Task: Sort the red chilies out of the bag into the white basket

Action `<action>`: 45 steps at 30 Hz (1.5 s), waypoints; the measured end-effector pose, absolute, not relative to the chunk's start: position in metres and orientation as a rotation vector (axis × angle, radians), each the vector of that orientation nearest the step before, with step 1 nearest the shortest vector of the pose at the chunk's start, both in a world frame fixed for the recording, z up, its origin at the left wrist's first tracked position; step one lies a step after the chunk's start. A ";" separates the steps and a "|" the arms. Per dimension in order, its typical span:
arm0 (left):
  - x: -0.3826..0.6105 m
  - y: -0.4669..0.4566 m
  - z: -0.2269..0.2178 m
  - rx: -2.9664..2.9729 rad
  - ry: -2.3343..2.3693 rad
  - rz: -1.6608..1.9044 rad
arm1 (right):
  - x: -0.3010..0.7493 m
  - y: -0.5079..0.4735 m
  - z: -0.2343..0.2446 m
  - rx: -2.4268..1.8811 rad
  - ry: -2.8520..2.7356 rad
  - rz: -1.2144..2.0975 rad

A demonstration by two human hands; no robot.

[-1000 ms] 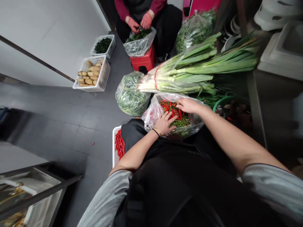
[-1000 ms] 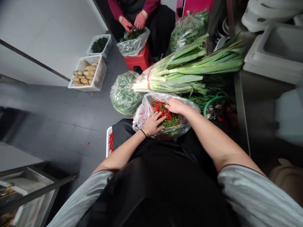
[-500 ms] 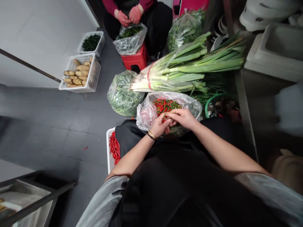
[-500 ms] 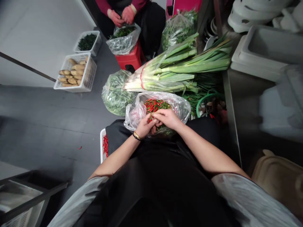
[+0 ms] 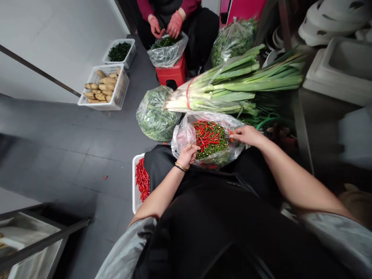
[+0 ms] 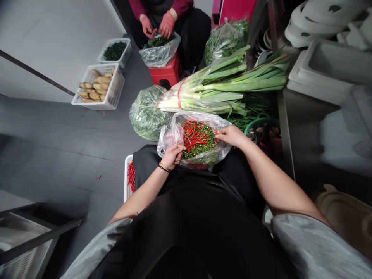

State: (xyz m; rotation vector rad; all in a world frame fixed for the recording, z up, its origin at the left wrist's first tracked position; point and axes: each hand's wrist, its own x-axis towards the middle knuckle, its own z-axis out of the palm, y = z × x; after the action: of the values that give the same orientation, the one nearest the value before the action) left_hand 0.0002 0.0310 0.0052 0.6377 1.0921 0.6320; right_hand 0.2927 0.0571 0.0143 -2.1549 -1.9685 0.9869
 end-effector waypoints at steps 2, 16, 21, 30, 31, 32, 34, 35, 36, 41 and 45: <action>0.001 0.031 0.006 0.637 1.083 0.642 | 0.319 0.055 0.027 -2.054 -1.835 1.067; 0.007 0.034 0.018 0.489 1.085 0.715 | 0.220 0.056 0.014 -1.933 -2.682 0.596; 0.006 0.038 0.026 0.324 0.930 0.676 | 0.236 0.060 0.005 -1.923 -2.538 0.689; 0.018 0.022 0.033 0.820 1.051 0.379 | 0.190 0.032 0.046 -1.427 -2.204 1.199; 0.017 0.017 0.031 0.900 1.065 0.327 | 0.186 0.023 0.043 -1.393 -2.153 1.279; 0.016 0.013 0.031 0.996 1.061 0.277 | 0.183 0.014 0.038 -1.374 -2.079 1.345; 0.012 0.004 0.033 1.229 1.003 0.235 | 0.184 -0.006 0.029 -1.341 -1.887 1.481; 0.010 0.000 0.037 1.349 0.936 0.244 | 0.187 -0.014 0.025 -1.317 -1.763 1.555; 0.008 -0.005 0.043 1.456 0.839 0.262 | 0.191 -0.020 0.022 -1.290 -1.613 1.616; -0.003 -0.007 0.067 1.470 0.473 0.327 | 0.233 -0.007 0.026 -1.330 -1.238 1.628; -0.003 0.025 0.043 1.037 0.943 0.627 | 0.236 0.031 0.025 -1.715 -2.006 1.087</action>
State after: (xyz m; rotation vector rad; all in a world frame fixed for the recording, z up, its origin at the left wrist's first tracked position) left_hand -0.0025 0.0254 0.0429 1.0371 0.9429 0.6274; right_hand 0.2359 0.0307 0.0246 -1.7152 -2.0059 1.0873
